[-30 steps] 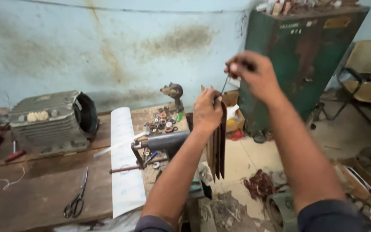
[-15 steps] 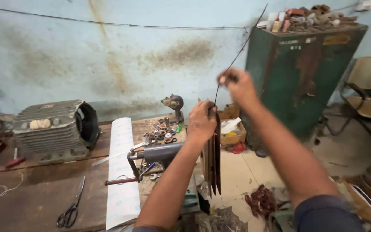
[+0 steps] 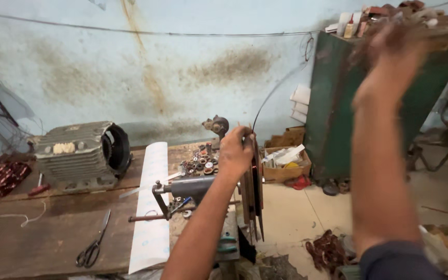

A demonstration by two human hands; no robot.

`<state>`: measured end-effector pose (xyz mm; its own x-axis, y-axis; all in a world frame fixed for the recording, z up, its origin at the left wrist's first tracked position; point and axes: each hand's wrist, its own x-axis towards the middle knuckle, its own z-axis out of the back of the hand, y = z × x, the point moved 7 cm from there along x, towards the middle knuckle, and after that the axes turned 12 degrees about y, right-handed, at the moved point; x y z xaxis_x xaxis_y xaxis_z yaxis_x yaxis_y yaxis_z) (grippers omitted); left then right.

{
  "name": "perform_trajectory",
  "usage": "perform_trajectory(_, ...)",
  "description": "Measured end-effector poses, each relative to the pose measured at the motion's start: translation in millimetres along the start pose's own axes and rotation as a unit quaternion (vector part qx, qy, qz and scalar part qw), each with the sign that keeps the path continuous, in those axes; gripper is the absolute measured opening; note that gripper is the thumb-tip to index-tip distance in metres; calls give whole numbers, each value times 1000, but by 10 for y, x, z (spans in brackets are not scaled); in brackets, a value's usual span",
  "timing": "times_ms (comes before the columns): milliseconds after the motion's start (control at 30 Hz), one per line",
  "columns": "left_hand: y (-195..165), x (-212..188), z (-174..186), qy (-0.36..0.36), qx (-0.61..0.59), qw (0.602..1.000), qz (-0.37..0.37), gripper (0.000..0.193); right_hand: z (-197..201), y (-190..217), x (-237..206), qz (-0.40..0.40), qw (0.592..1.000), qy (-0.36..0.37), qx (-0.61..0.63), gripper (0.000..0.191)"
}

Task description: The person cranks a hand-operated winding machine holding cardboard discs, then works with enameled copper wire on a wooden former, shaping a wire coil, tying it with white string, cutting the string with scissors, and placing the finished coil on the bench beside other completed coils.

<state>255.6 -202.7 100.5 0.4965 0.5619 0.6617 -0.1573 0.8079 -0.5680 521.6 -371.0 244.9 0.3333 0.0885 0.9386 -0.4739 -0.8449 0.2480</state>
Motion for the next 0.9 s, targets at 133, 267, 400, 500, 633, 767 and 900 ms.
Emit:
perform_trajectory(133, -23, 7, 20, -2, -4, 1000, -13, 11, -741, -936, -1452, -320, 921, 224, -7, 22)
perform_trajectory(267, -34, 8, 36, -2, 10, 1000, -14, 15, -1206, -1259, -1815, -272, 902, 333, 34, 18)
perform_trajectory(400, -23, 10, 43, 2, 5, 1000, -9, 15, -1275, -1230, -1712, -278, 898, 339, 28, 11)
perform_trajectory(500, -18, 16, 47, 6, 14, 1000, -13, 14, -1336, -1153, -1662, -248, 904, 345, 43, 7)
perform_trajectory(633, -28, 29, 47, 8, 17, 999, -36, 11, -1358, -1074, -1666, -162, 931, 324, -43, 3)
perform_trajectory(767, -40, 39, 52, -3, 18, 999, -41, 12, -1346, -1042, -1570, -157, 946, 266, -100, 3)
perform_trajectory(900, -41, 31, 38, 4, -1, 1000, -10, 12, -1245, -1087, -823, -191, 949, 221, -121, 6)
